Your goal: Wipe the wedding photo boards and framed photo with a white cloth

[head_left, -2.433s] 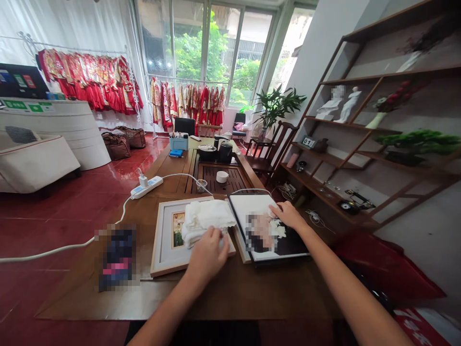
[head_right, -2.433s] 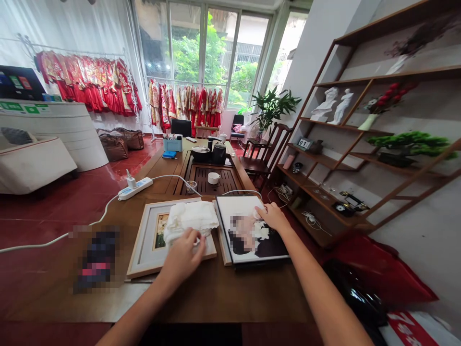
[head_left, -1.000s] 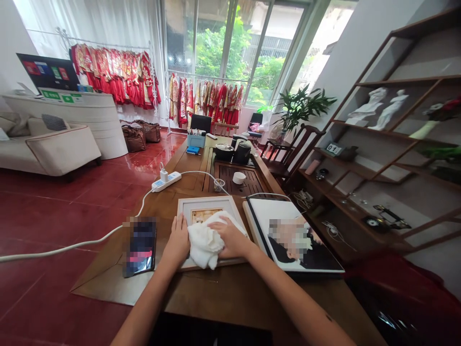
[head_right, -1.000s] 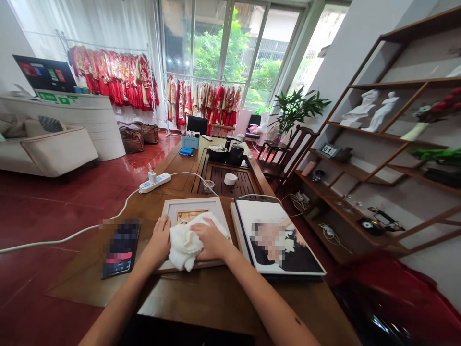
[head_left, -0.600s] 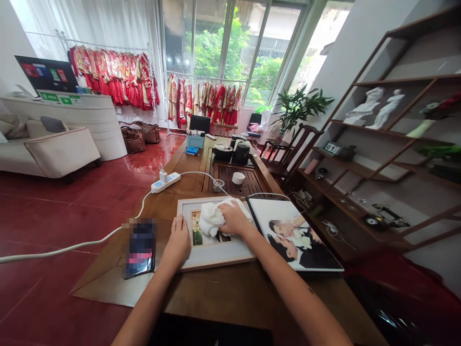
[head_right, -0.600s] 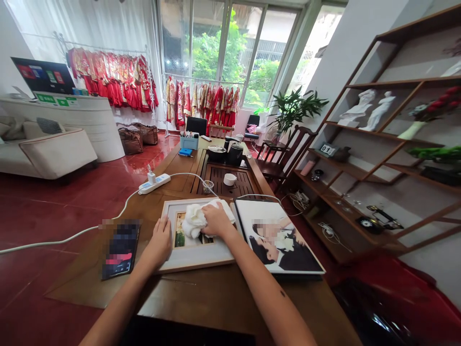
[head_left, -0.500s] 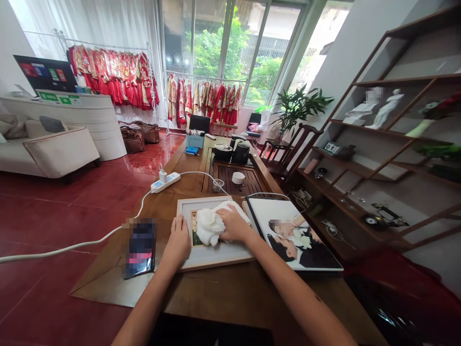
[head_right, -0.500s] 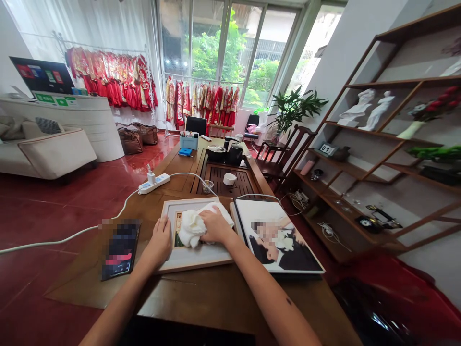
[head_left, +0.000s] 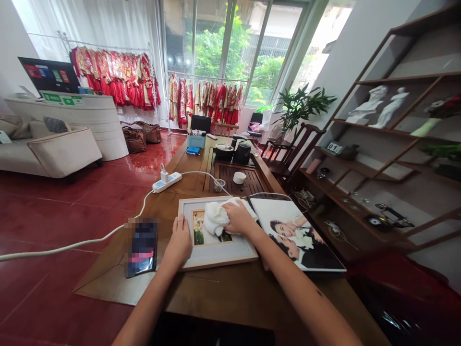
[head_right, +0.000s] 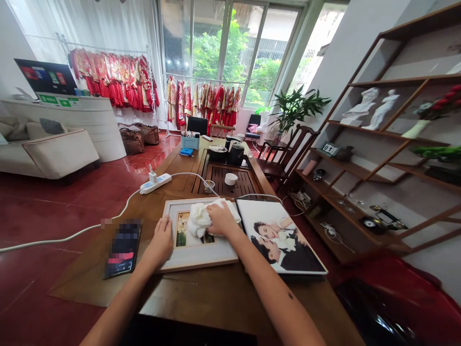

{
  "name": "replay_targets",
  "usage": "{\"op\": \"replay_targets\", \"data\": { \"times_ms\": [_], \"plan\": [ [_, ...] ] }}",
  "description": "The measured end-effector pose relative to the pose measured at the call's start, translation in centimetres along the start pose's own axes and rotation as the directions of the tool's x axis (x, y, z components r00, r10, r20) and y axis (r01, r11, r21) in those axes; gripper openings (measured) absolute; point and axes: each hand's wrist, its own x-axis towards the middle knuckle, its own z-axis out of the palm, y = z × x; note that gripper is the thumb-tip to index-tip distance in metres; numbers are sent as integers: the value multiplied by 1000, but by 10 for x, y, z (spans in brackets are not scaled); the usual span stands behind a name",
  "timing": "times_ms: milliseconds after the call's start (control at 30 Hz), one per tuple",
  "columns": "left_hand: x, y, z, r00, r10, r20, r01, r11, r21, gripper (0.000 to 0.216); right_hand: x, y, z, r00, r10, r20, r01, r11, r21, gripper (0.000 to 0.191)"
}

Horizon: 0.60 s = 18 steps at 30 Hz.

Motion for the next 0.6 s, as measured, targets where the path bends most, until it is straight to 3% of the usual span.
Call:
{"op": "replay_targets", "data": {
  "times_ms": [167, 467, 600],
  "plan": [
    [0, 3, -4, 999, -23, 27, 22, 999, 24, 61, 2, -3, -1, 999, 35, -24, -35, 999, -1, 39],
    [0, 6, -7, 999, -37, 39, 36, 999, 28, 59, -73, -39, -12, 999, -29, 26, 26, 995, 99, 27],
    [0, 6, -3, 999, -27, 34, 26, 1000, 10, 61, -84, -42, -13, 1000, -20, 13, 19, 992, 128, 27]
  ]
}}
